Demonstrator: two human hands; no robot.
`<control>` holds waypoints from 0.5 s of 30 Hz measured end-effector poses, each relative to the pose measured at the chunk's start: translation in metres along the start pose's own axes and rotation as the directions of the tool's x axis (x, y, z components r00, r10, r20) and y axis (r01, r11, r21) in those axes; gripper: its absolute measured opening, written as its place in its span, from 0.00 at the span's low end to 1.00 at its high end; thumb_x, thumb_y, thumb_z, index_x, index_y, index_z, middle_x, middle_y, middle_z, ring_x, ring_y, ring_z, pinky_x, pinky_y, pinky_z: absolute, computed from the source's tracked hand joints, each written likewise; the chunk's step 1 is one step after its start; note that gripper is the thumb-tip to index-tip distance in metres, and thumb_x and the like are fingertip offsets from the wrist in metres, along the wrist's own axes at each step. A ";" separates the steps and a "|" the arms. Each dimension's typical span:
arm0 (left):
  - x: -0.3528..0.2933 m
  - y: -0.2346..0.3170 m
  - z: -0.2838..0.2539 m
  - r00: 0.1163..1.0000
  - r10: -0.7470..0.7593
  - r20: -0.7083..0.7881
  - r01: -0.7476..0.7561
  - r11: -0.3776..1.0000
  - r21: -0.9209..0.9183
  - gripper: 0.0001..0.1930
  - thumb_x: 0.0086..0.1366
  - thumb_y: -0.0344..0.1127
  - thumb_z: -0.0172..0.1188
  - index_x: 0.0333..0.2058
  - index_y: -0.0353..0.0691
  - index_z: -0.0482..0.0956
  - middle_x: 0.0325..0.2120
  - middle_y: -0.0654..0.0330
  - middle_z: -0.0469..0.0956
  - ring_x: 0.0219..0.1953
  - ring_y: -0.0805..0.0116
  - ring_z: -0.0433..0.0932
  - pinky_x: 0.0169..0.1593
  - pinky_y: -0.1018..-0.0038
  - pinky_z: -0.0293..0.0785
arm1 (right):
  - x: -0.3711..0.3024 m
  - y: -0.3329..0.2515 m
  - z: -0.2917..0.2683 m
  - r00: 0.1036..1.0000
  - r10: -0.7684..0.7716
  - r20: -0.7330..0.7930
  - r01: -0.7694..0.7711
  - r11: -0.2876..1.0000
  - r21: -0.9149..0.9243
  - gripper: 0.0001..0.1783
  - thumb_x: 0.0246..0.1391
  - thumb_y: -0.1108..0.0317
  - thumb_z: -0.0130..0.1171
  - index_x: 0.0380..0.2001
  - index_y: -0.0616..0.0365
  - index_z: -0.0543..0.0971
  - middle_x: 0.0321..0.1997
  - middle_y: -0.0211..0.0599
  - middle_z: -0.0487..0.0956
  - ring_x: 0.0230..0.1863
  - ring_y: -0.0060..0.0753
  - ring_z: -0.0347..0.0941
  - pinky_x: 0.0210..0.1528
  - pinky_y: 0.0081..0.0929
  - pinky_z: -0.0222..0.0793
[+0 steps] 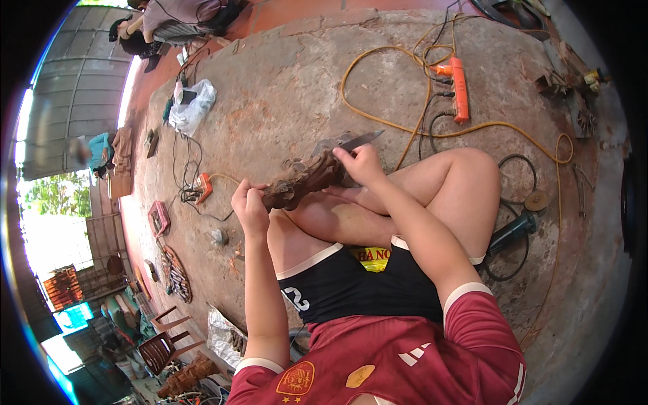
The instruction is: The person sits cross-legged on the floor and uses a knife to carve a piece of wood held in their lap. They rotate the wood to work on different sides while other people are visible in the background.
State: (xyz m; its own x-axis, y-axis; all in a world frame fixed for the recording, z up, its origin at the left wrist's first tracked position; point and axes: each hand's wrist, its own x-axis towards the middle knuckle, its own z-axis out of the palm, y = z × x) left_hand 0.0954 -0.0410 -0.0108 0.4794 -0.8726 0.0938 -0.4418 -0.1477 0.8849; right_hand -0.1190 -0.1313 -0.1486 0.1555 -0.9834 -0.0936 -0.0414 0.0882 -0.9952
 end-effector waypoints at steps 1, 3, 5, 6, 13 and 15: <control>0.000 0.001 0.004 1.000 -0.007 0.003 0.007 1.000 -0.009 0.08 0.54 0.30 0.46 0.18 0.36 0.66 0.16 0.65 0.66 0.18 0.81 0.58 0.22 0.80 0.55 | 0.005 0.011 -0.005 0.995 -0.042 -0.092 0.042 0.999 0.007 0.25 0.52 0.53 0.68 0.16 0.68 0.79 0.11 0.43 0.75 0.16 0.28 0.72 0.20 0.35 0.66; 0.001 0.003 0.008 1.000 0.013 0.000 -0.013 1.000 0.001 0.08 0.54 0.30 0.46 0.18 0.36 0.66 0.16 0.65 0.66 0.18 0.80 0.58 0.23 0.79 0.56 | 0.008 0.026 -0.006 0.999 0.000 -0.045 0.002 0.999 0.048 0.26 0.52 0.52 0.68 0.16 0.67 0.79 0.11 0.43 0.74 0.16 0.27 0.72 0.19 0.35 0.64; 0.001 0.003 0.005 0.998 0.060 -0.021 -0.058 0.997 0.050 0.08 0.54 0.30 0.46 0.18 0.35 0.65 0.16 0.65 0.66 0.19 0.80 0.59 0.24 0.79 0.57 | -0.001 0.018 0.009 0.997 0.022 0.073 -0.026 0.998 0.062 0.27 0.52 0.52 0.68 0.15 0.67 0.78 0.11 0.44 0.73 0.16 0.27 0.72 0.20 0.35 0.64; 0.001 0.002 0.002 0.999 0.040 -0.018 -0.040 0.999 0.026 0.08 0.55 0.29 0.46 0.18 0.34 0.66 0.17 0.64 0.69 0.20 0.80 0.60 0.25 0.79 0.58 | -0.006 0.009 0.013 0.995 -0.007 0.097 -0.007 0.989 0.149 0.27 0.52 0.52 0.68 0.14 0.67 0.78 0.11 0.45 0.72 0.15 0.29 0.72 0.20 0.36 0.64; 0.003 0.004 0.001 0.999 -0.013 0.036 0.013 1.000 -0.003 0.09 0.56 0.28 0.46 0.19 0.32 0.69 0.18 0.61 0.73 0.23 0.80 0.63 0.26 0.79 0.59 | 0.008 0.008 -0.004 0.994 -0.074 -0.081 0.072 0.997 -0.032 0.27 0.53 0.50 0.66 0.15 0.66 0.78 0.12 0.49 0.73 0.15 0.38 0.72 0.23 0.39 0.66; 0.004 0.001 -0.002 0.999 -0.031 0.030 0.031 0.999 -0.009 0.09 0.56 0.28 0.46 0.20 0.31 0.70 0.18 0.62 0.73 0.23 0.80 0.63 0.26 0.79 0.59 | -0.001 0.002 0.005 0.998 -0.050 0.033 0.048 0.998 0.048 0.27 0.52 0.50 0.66 0.16 0.66 0.79 0.15 0.51 0.76 0.17 0.46 0.73 0.24 0.38 0.67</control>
State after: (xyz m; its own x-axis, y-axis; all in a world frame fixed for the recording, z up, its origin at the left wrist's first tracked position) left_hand 0.0983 -0.0435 -0.0088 0.4699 -0.8812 0.0526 -0.4199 -0.1707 0.8914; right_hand -0.1144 -0.1295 -0.1511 0.1902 -0.9807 -0.0447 0.0134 0.0481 -0.9988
